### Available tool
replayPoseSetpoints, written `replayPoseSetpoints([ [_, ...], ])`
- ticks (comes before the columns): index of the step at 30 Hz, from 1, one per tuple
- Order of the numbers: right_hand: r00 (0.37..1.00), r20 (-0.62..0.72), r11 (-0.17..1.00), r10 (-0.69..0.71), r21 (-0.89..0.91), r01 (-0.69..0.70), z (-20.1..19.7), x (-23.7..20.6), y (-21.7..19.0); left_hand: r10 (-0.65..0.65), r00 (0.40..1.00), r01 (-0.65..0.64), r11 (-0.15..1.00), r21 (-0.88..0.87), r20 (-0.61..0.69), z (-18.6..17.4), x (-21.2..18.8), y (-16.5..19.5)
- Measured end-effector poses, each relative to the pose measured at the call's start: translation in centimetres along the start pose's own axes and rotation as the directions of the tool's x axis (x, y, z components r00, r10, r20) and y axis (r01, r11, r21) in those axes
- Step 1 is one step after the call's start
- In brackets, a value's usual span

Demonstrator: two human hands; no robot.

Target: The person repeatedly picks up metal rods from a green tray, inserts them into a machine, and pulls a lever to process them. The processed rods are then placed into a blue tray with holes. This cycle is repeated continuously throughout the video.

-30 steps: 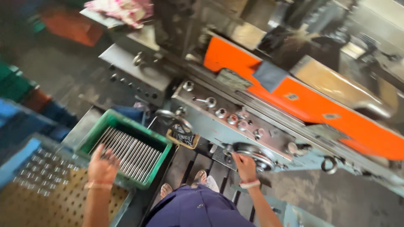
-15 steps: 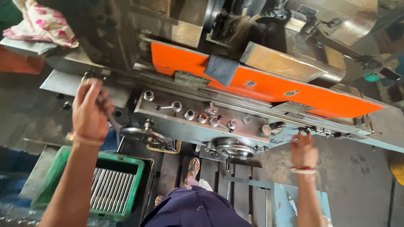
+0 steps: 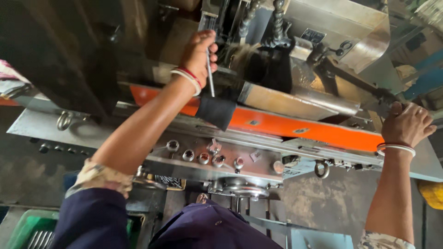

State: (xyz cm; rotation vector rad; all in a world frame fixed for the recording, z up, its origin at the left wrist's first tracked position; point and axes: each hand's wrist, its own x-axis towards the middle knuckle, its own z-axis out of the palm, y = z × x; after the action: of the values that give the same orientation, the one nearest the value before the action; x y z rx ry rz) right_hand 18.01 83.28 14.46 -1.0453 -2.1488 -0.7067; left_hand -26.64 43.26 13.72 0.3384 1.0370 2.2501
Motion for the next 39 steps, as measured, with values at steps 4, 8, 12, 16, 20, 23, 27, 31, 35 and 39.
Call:
replayPoseSetpoints([
  [4,0.946,0.295,0.988,0.133,0.031,-0.148,0.9,4.1,1.0,-0.134,0.99,0.136,0.99,0.045,-0.037,-0.4,7.9,-6.6],
  [8,0.845,0.502,0.983,0.182,-0.096,-0.155,1.9,6.4,1.7,-0.157,0.986,0.163,0.979,0.118,-0.064,-1.0,12.8,-12.9],
  [12,0.841,0.482,0.965,0.246,-0.201,-0.167,3.3,6.2,2.1,-0.189,0.98,0.198,0.951,0.236,-0.059,-1.5,14.9,-16.8],
  [16,0.869,0.436,0.962,0.233,-0.235,-0.141,4.4,5.4,2.7,-0.282,0.958,0.282,0.891,0.356,-0.053,-2.9,14.6,-18.8],
  [20,0.903,0.368,0.954,0.221,-0.274,-0.122,5.3,4.8,3.1,-0.394,0.919,0.347,0.783,0.516,-0.021,-4.1,13.5,-20.6],
  [23,0.926,0.322,0.953,0.198,-0.286,-0.104,5.8,4.5,3.2,-0.434,0.901,0.351,0.744,0.569,0.011,-4.4,13.1,-21.4],
  [27,0.927,0.32,0.954,0.197,-0.283,-0.105,6.0,4.4,3.2,-0.429,0.903,0.333,0.722,0.606,0.015,-4.5,13.1,-21.2],
  [31,0.932,0.305,0.946,0.194,-0.31,-0.095,5.9,4.3,3.1,-0.438,0.899,0.359,0.7,0.618,-0.026,-4.8,12.9,-20.5],
  [35,0.928,0.325,0.948,0.18,-0.31,-0.076,5.8,4.2,3.0,-0.418,0.908,0.343,0.733,0.587,-0.008,-4.7,12.9,-20.5],
  [39,0.938,0.293,0.948,0.184,-0.307,-0.09,5.8,4.4,2.9,-0.378,0.926,0.306,0.717,0.627,-0.02,-4.6,13.0,-20.8],
])
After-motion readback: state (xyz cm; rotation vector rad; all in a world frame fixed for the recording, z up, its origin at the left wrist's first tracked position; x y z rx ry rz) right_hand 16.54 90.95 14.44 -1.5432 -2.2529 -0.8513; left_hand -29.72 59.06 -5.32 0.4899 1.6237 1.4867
